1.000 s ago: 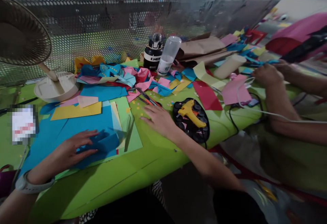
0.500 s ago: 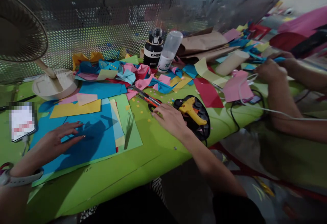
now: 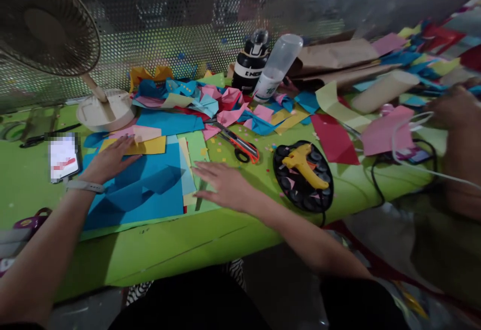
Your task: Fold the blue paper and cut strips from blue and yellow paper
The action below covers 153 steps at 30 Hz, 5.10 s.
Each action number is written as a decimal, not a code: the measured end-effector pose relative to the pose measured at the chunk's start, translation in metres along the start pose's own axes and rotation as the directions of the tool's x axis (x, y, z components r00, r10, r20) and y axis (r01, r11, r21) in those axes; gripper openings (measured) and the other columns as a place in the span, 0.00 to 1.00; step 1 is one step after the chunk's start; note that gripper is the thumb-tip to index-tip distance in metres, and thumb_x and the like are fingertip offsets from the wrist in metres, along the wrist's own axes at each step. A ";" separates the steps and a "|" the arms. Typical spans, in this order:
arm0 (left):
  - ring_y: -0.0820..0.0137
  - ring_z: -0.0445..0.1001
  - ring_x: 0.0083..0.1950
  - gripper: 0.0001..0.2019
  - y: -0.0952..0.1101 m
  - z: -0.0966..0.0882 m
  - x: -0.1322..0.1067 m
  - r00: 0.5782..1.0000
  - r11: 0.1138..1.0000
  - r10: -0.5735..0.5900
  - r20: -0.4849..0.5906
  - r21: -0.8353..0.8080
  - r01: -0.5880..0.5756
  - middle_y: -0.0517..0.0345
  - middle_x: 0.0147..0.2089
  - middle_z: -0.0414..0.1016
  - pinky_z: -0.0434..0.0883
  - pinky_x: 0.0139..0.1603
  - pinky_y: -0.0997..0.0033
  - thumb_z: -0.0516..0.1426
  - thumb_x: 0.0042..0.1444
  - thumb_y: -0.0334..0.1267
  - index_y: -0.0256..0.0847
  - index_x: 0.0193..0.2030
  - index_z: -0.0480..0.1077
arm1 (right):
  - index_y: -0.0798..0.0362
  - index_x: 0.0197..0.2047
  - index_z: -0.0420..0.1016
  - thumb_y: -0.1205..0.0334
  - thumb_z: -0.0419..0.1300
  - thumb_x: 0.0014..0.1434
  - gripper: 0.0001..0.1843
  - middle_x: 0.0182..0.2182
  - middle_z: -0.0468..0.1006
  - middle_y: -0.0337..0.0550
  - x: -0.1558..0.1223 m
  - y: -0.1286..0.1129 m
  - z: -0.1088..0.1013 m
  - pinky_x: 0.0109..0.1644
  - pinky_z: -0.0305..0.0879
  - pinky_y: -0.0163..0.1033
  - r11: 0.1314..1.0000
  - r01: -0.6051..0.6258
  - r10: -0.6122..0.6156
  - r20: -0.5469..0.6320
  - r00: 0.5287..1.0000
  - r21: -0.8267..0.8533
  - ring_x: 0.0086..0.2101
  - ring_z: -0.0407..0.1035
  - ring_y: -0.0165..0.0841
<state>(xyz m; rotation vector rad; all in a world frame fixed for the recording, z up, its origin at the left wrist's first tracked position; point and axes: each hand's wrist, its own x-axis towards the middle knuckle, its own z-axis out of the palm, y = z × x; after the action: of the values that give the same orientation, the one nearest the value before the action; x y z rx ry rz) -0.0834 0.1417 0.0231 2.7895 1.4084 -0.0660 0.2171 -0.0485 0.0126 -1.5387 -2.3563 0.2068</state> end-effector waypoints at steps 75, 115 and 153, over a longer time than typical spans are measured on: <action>0.62 0.75 0.55 0.19 0.075 0.012 -0.146 0.816 0.834 0.536 -0.215 0.283 -0.473 0.47 0.57 0.74 0.74 0.52 0.62 0.46 0.61 0.22 0.34 0.56 0.69 | 0.61 0.48 0.76 0.75 0.52 0.61 0.15 0.50 0.78 0.54 -0.003 -0.025 0.040 0.55 0.71 0.46 0.826 0.472 -0.523 -0.104 0.846 -0.309 0.50 0.73 0.38; 0.63 0.73 0.49 0.08 0.066 0.026 -0.115 0.922 0.862 0.144 -0.359 -0.412 -0.295 0.50 0.45 0.76 0.73 0.50 0.56 0.52 0.64 0.39 0.40 0.40 0.72 | 0.56 0.38 0.74 0.59 0.54 0.66 0.11 0.41 0.77 0.49 0.024 -0.033 0.045 0.47 0.68 0.47 0.988 0.077 -0.060 -0.132 0.989 0.132 0.43 0.70 0.39; 0.55 0.45 0.73 0.46 0.128 0.033 -0.129 0.928 0.937 0.299 -0.223 -0.114 -0.329 0.38 0.72 0.47 0.39 0.71 0.49 0.44 0.60 0.64 0.34 0.72 0.30 | 0.51 0.31 0.72 0.51 0.57 0.63 0.14 0.41 0.74 0.45 0.033 -0.031 0.044 0.48 0.60 0.48 0.963 -0.148 0.147 0.023 0.989 0.224 0.45 0.66 0.41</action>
<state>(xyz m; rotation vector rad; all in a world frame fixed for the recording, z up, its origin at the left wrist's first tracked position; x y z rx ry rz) -0.0580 -0.0389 -0.0051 2.9168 0.9251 0.3233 0.1634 -0.0283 -0.0136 -1.6018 -2.1371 0.4963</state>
